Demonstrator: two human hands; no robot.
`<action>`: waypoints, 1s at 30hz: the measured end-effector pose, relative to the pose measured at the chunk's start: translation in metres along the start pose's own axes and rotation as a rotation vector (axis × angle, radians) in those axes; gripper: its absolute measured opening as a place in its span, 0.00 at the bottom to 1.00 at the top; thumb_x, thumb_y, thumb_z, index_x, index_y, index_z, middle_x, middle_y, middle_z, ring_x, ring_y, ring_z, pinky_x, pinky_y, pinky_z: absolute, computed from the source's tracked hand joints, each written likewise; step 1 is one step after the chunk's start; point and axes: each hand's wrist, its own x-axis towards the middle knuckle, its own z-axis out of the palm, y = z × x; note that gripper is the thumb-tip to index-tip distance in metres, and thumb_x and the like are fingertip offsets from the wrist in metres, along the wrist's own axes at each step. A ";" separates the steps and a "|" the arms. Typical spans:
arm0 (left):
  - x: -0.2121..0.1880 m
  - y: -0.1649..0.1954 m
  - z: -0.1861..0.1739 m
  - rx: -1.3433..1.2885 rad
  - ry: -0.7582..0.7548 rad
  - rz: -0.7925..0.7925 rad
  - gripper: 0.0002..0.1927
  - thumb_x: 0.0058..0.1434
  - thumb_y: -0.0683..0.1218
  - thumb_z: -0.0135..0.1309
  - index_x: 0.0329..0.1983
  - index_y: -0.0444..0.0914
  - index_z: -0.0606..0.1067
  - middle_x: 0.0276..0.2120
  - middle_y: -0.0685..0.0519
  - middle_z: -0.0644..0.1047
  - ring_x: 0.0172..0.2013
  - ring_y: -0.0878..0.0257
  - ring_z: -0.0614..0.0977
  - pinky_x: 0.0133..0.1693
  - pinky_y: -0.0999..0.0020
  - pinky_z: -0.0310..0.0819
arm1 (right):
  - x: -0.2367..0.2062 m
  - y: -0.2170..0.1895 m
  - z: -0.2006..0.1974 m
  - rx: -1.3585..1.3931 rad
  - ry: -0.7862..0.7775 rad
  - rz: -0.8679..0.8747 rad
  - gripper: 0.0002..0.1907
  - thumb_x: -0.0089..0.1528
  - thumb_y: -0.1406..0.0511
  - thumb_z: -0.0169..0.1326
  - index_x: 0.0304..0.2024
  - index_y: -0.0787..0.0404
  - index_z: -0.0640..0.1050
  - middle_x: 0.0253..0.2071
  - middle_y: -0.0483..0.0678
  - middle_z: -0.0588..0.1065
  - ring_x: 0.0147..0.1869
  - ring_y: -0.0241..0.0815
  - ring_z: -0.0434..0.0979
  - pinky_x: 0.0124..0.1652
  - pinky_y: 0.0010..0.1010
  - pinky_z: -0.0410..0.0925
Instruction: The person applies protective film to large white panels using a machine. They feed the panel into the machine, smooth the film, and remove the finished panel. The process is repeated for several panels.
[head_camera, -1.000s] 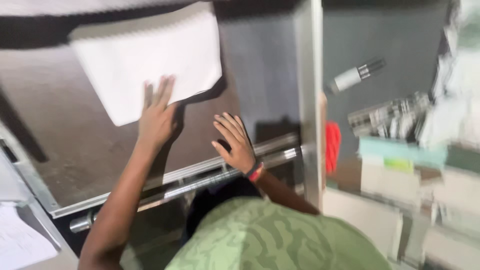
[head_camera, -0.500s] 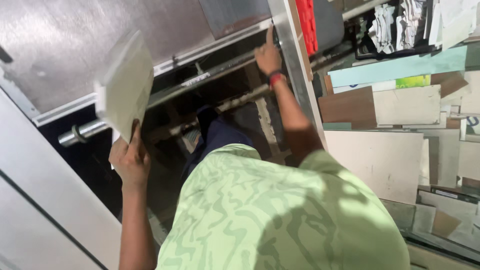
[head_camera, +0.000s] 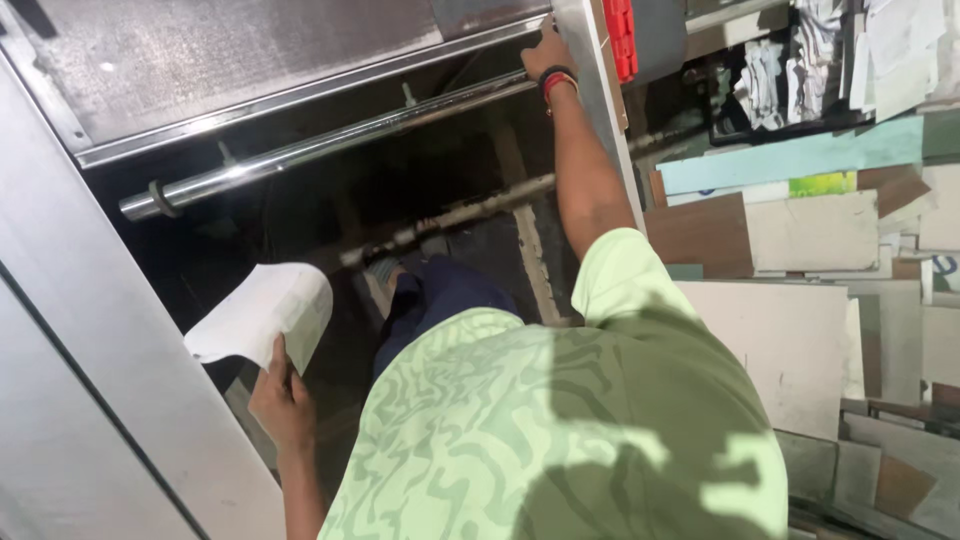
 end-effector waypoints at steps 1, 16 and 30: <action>-0.008 -0.005 0.001 -0.021 0.005 -0.006 0.31 0.61 0.32 0.50 0.68 0.44 0.75 0.35 0.40 0.78 0.33 0.47 0.81 0.40 0.55 0.75 | 0.002 -0.004 0.001 0.004 0.021 -0.005 0.45 0.53 0.59 0.55 0.72 0.59 0.56 0.58 0.62 0.73 0.62 0.61 0.72 0.58 0.49 0.65; -0.048 0.030 0.010 -0.050 -0.065 0.153 0.29 0.59 0.33 0.54 0.65 0.43 0.77 0.30 0.43 0.75 0.29 0.47 0.78 0.36 0.54 0.72 | -0.236 -0.067 0.100 0.350 -0.660 -1.164 0.35 0.65 0.58 0.53 0.74 0.50 0.59 0.71 0.53 0.66 0.44 0.45 0.83 0.49 0.37 0.75; -0.275 0.023 0.029 0.007 0.003 0.130 0.26 0.63 0.34 0.53 0.65 0.41 0.77 0.36 0.42 0.78 0.35 0.45 0.81 0.39 0.54 0.74 | -0.405 0.386 0.044 0.311 0.245 -0.595 0.10 0.64 0.60 0.62 0.37 0.61 0.81 0.43 0.52 0.80 0.50 0.55 0.79 0.52 0.42 0.69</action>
